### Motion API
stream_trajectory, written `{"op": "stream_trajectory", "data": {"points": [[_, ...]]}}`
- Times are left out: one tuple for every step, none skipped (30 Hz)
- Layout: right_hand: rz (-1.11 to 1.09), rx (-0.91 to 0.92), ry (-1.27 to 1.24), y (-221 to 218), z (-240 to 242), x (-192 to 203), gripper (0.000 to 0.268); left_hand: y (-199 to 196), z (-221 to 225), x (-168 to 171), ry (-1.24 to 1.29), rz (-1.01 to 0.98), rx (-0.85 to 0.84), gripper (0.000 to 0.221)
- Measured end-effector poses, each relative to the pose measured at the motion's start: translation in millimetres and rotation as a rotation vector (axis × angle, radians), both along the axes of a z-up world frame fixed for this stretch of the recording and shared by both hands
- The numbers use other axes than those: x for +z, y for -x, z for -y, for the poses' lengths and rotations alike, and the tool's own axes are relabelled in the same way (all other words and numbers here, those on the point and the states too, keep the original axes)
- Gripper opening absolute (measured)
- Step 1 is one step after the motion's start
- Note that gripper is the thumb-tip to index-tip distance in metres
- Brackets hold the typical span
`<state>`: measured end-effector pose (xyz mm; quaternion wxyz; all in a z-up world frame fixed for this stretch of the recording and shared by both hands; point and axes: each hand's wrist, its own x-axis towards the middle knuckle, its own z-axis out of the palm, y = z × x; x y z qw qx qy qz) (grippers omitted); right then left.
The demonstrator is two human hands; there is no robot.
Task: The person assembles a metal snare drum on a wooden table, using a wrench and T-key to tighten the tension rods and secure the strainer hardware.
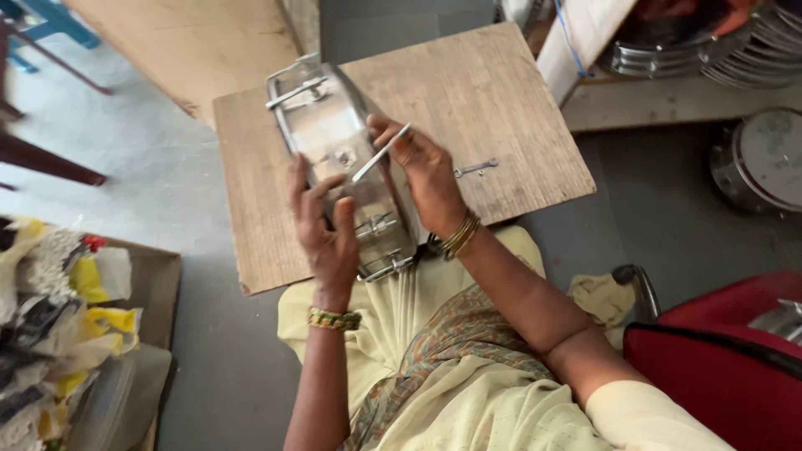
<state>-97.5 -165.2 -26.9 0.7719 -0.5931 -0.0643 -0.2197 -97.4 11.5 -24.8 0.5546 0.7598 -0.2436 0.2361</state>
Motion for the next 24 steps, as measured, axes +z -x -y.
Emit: {"op": "stream_trajectory", "data": {"points": [[-0.035, 0.024, -0.146, -5, 14, -6, 0.025, -3, -3, 2, -0.026, 0.020, 0.028, 0.024], [-0.067, 0.047, -0.293, -10, 34, -13, 0.024, -9, -7, 6, 0.009, 0.001, -0.004, 0.026], [-0.100, 0.073, -0.439, -17, 56, -23, 0.023, -18, -9, 10, 0.046, -0.019, -0.030, 0.029], [-0.164, -0.030, -0.410, -22, 77, -36, 0.023, -26, -11, 16, 0.084, -0.039, -0.055, 0.032], [-0.225, -0.130, -0.376, -28, 100, -51, 0.023, -37, -13, 23, 0.032, -0.045, -0.033, 0.033], [-0.341, -0.241, -0.270, -37, 122, -68, 0.023, -48, -15, 31, -0.019, -0.050, -0.012, 0.035], [-0.458, -0.353, -0.164, -44, 142, -88, 0.024, -56, -16, 39, -0.073, -0.056, 0.006, 0.037], [-0.622, -0.401, -0.045, -48, 162, -109, 0.024, -61, -17, 46, -0.113, -0.061, 0.000, 0.038], [-0.784, -0.445, 0.075, -52, 180, -131, 0.024, -67, -20, 53, -0.153, -0.064, -0.007, 0.039], [-0.868, -0.487, 0.240, -56, 195, -153, 0.023, -74, -18, 59, -0.193, -0.067, -0.015, 0.040], [-0.950, -0.523, 0.409, -59, 207, -174, 0.021, -85, -13, 62, -0.266, -0.043, -0.007, 0.047], [-1.017, -0.537, 0.605, -58, 217, -191, 0.020, -97, -7, 64, -0.340, -0.018, 0.000, 0.053], [-1.078, -0.544, 0.802, -57, 223, -206, 0.020, -108, -2, 65, -0.413, 0.009, 0.007, 0.060], [-1.134, -0.545, 1.002, -55, 229, -220, 0.021, -112, 1, 64, -0.457, -0.035, -0.002, 0.060], [-1.104, -0.535, 1.100, -53, 234, -232, 0.019, -112, 4, 63, -0.503, -0.076, -0.012, 0.060], [-1.071, -0.524, 1.198, -52, 238, -242, 0.017, -112, 6, 63, -0.549, -0.118, -0.022, 0.060], [-1.039, -0.514, 1.291, -52, 240, -250, 0.015, -112, 7, 65, -0.568, -0.134, -0.018, 0.060], [-1.056, -0.514, 1.305, -54, 241, -256, 0.014, -112, 6, 67, -0.587, -0.149, -0.015, 0.060], [-1.075, -0.512, 1.320, -54, 241, -261, 0.013, -111, 6, 69, -0.607, -0.167, -0.013, 0.060], [-1.094, -0.510, 1.336, -55, 239, -264, 0.012, -110, 6, 70, -0.615, -0.186, -0.014, 0.060], [-1.036, -0.506, 1.320, -57, 236, -265, 0.011, -111, 7, 71, -0.621, -0.204, -0.012, 0.061], [-0.977, -0.502, 1.303, -58, 231, -265, 0.010, -113, 8, 72, -0.626, -0.222, -0.009, 0.061], [-0.917, -0.493, 1.288, -58, 224, -265, 0.010, -113, 8, 72, -0.621, -0.229, -0.014, 0.060], [-0.891, -0.411, 1.346, -58, 216, -266, 0.009, -113, 7, 72, -0.616, -0.237, -0.018, 0.059]]}}
